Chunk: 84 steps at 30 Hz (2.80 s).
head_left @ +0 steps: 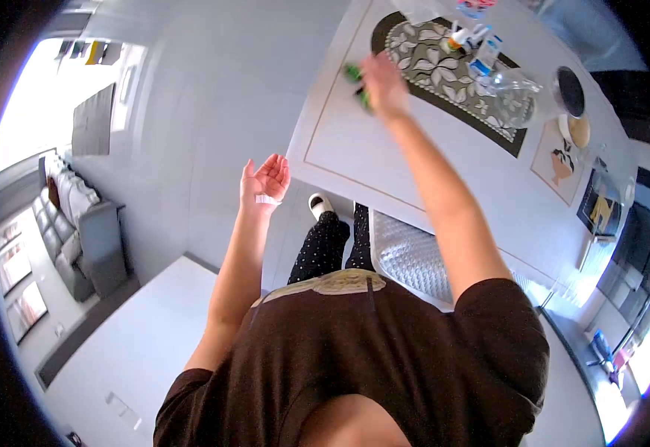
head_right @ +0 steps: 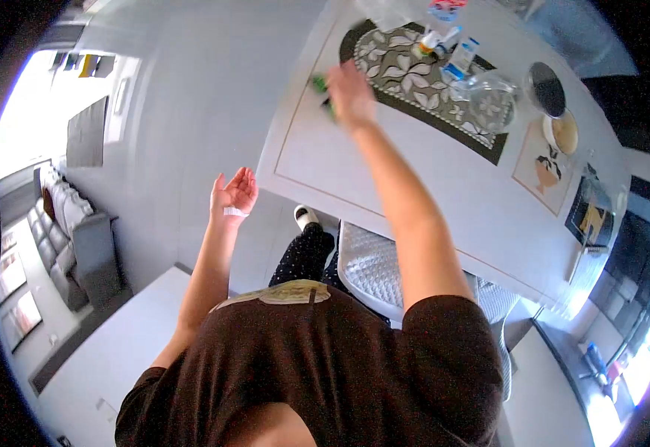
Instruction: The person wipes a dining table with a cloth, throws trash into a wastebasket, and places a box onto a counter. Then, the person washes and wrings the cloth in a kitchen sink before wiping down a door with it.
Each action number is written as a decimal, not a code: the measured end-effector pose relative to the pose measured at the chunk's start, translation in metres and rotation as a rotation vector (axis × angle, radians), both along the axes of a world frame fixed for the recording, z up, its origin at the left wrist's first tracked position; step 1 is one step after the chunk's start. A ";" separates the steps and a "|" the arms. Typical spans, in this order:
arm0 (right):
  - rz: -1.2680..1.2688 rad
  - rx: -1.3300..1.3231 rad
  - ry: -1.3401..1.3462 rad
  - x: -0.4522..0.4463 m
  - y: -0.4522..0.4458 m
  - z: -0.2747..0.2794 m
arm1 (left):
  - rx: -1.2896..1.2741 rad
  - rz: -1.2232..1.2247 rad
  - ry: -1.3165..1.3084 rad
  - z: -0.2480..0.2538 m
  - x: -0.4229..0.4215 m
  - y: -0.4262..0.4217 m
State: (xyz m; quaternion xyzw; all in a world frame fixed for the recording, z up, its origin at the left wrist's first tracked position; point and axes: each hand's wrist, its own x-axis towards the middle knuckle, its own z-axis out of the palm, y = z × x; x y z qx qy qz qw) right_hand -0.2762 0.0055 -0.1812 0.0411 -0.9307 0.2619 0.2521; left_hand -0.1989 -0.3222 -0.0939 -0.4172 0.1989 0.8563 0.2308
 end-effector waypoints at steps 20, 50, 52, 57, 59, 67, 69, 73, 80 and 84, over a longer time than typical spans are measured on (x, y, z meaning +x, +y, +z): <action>0.483 -0.095 -0.161 0.084 -0.143 0.003 | -0.169 -0.304 -0.162 -0.041 0.014 -0.002; -0.824 -0.364 -0.014 0.165 -0.251 0.040 | 0.361 -1.053 -0.039 -0.053 -0.072 -0.138; -0.996 -0.179 -0.046 0.167 -0.231 0.040 | 0.384 -1.049 -0.019 -0.050 -0.070 -0.134; -0.805 0.021 -0.158 0.160 -0.294 0.004 | 0.579 -0.926 0.115 -0.017 -0.067 -0.115; -0.658 -0.146 -0.150 0.168 -0.323 0.016 | 0.563 -0.887 0.135 0.012 -0.061 -0.103; -0.672 -1.012 -0.132 0.239 -0.307 0.173 | 0.733 -0.815 0.322 0.104 -0.011 -0.035; -0.637 -0.917 0.004 0.266 -0.311 0.212 | 0.703 -0.835 0.403 0.124 0.023 -0.009; -0.782 -0.673 0.051 0.327 -0.319 0.271 | 0.512 -1.039 0.647 0.166 0.113 0.033; -1.011 -0.710 0.295 0.484 -0.303 0.291 | 0.568 -1.278 0.832 0.213 0.284 0.075; -1.157 -0.766 0.405 0.603 -0.305 0.293 | 0.695 -1.428 0.686 0.215 0.391 0.090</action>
